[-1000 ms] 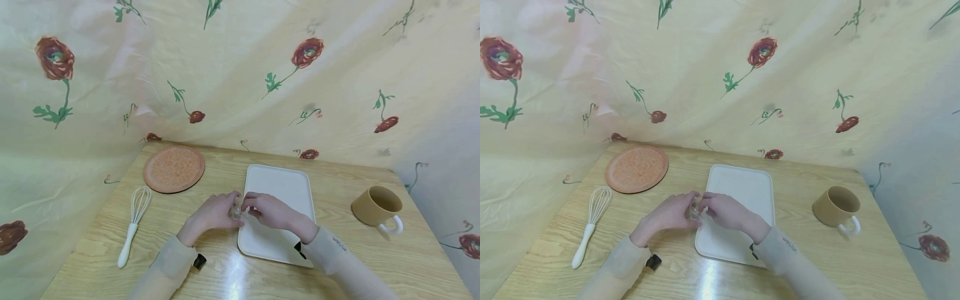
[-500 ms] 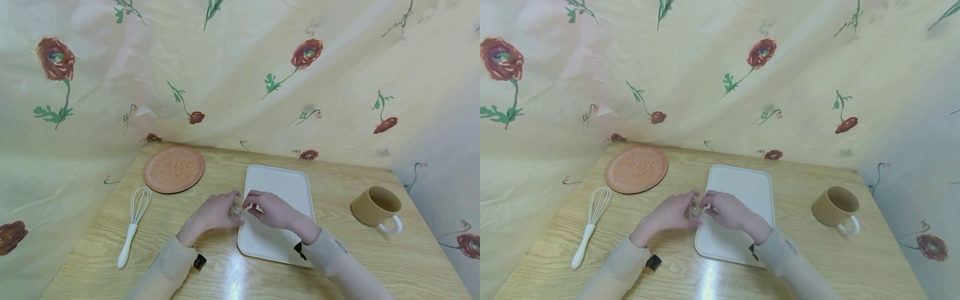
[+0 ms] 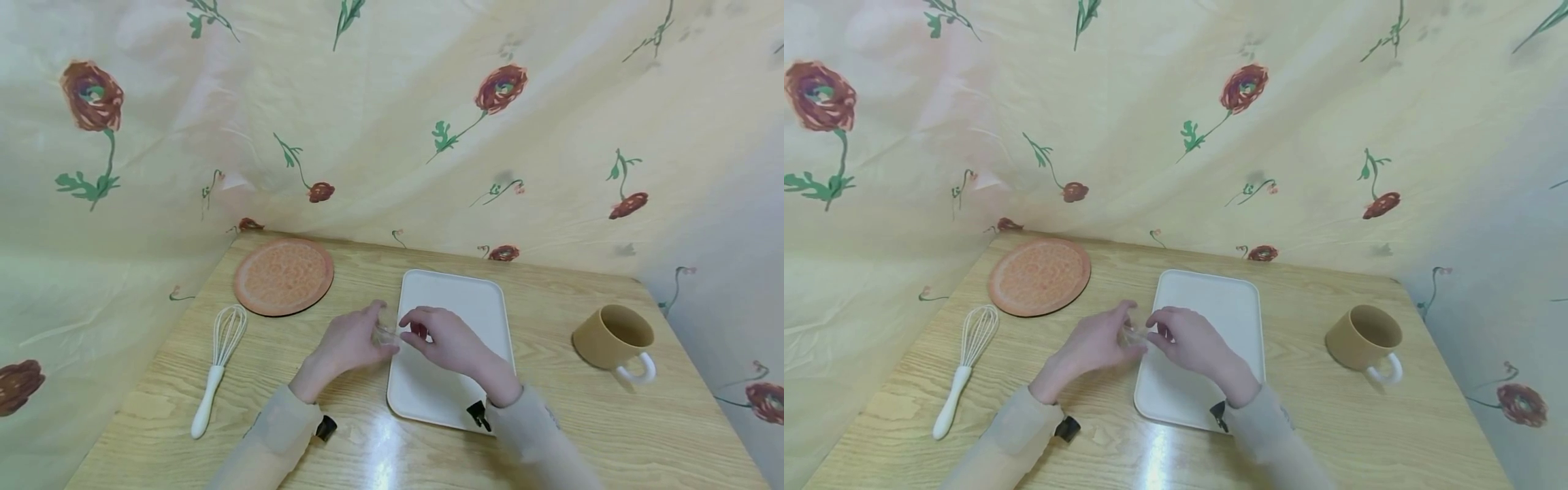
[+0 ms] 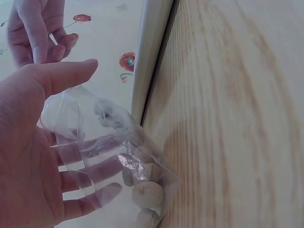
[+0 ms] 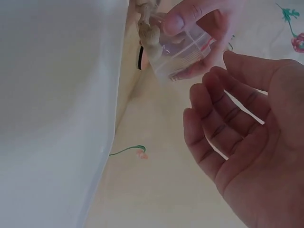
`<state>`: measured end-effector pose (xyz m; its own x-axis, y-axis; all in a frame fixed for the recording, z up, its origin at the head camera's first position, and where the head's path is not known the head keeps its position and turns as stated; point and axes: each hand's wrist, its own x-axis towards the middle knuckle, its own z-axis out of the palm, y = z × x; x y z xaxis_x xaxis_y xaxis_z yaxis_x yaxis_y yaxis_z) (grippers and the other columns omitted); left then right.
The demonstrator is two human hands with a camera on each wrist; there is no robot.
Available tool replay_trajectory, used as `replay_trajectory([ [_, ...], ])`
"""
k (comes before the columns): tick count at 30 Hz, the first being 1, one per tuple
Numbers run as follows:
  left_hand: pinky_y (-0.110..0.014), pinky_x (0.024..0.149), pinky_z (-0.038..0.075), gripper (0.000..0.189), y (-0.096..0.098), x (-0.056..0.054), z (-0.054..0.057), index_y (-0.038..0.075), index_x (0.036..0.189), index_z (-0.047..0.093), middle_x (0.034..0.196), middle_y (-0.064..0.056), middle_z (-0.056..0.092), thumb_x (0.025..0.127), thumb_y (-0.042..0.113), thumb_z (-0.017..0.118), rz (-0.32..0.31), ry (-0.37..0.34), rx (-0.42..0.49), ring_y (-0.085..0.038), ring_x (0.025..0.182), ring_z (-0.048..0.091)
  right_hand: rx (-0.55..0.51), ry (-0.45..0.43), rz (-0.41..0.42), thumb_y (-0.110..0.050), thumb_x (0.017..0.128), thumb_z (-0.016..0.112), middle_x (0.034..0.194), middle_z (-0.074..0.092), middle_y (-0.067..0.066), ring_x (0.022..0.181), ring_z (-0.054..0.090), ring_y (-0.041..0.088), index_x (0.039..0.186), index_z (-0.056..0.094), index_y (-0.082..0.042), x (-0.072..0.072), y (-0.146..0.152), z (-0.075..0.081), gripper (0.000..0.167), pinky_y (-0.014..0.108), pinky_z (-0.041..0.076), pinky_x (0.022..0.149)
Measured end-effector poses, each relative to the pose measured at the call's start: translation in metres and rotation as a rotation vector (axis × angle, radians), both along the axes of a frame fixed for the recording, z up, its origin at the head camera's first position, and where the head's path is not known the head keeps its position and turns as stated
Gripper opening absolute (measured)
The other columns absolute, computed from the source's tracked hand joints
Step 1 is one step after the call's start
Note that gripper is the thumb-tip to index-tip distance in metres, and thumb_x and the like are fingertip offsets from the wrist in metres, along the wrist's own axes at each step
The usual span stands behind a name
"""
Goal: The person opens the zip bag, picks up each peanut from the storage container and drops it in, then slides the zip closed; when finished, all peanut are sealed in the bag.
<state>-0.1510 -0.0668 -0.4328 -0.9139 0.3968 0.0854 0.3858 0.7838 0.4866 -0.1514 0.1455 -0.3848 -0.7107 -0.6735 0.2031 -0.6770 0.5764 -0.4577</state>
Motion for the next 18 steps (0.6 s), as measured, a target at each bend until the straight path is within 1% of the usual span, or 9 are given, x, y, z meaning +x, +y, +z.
replay_trajectory([
  [4, -0.032, 0.057, 0.046, 0.076, 0.001, -0.001, -0.002, 0.01, 0.14, 0.047, 0.095, 0.0, 0.069, 0.083, 0.051, 0.074, 0.026, 0.035, -0.002, -0.011, 0.066, 0.056, -0.007, -0.037, -0.053, -0.015, 0.093, 0.071, 0.072, 0.056, -0.009, 0.063, 0.051, 0.008, 0.102, 0.071, -0.007, 0.001, -0.004, -0.006, 0.012, 0.025, 0.044, 0.06],
  [8, -0.029, 0.053, 0.044, 0.076, 0.001, -0.002, -0.002, 0.009, 0.14, 0.047, 0.1, -0.001, 0.069, 0.083, 0.052, 0.073, 0.031, 0.062, 0.004, -0.01, 0.061, 0.054, -0.004, -0.061, -0.102, -0.02, 0.093, 0.072, 0.066, 0.055, -0.009, 0.058, 0.046, 0.004, 0.1, 0.072, -0.012, 0.004, -0.009, -0.011, 0.01, 0.025, 0.042, 0.056],
  [12, -0.029, 0.052, 0.043, 0.077, 0.001, -0.002, -0.002, 0.008, 0.142, 0.045, 0.103, -0.004, 0.069, 0.083, 0.051, 0.073, 0.023, 0.075, 0.018, -0.01, 0.058, 0.052, -0.019, -0.053, -0.131, -0.02, 0.093, 0.073, 0.064, 0.054, -0.012, 0.055, 0.045, 0.004, 0.092, 0.072, -0.016, 0.006, -0.014, -0.013, 0.004, 0.024, 0.041, 0.053],
  [16, -0.028, 0.052, 0.044, 0.077, 0.0, -0.002, -0.003, 0.008, 0.141, 0.046, 0.104, -0.004, 0.069, 0.083, 0.05, 0.074, 0.014, 0.089, 0.034, -0.01, 0.06, 0.053, -0.048, -0.039, -0.16, -0.018, 0.09, 0.076, 0.066, 0.056, -0.014, 0.057, 0.047, 0.004, 0.082, 0.07, -0.017, 0.006, -0.016, -0.015, 0.01, 0.024, 0.041, 0.054],
  [18, -0.028, 0.052, 0.043, 0.076, 0.0, -0.001, -0.003, 0.008, 0.141, 0.047, 0.105, -0.004, 0.07, 0.083, 0.049, 0.075, 0.013, 0.097, 0.035, -0.009, 0.062, 0.053, -0.048, -0.033, -0.169, -0.018, 0.089, 0.077, 0.066, 0.057, -0.014, 0.058, 0.047, 0.003, 0.08, 0.069, -0.018, 0.006, -0.018, -0.017, 0.012, 0.024, 0.041, 0.054],
])
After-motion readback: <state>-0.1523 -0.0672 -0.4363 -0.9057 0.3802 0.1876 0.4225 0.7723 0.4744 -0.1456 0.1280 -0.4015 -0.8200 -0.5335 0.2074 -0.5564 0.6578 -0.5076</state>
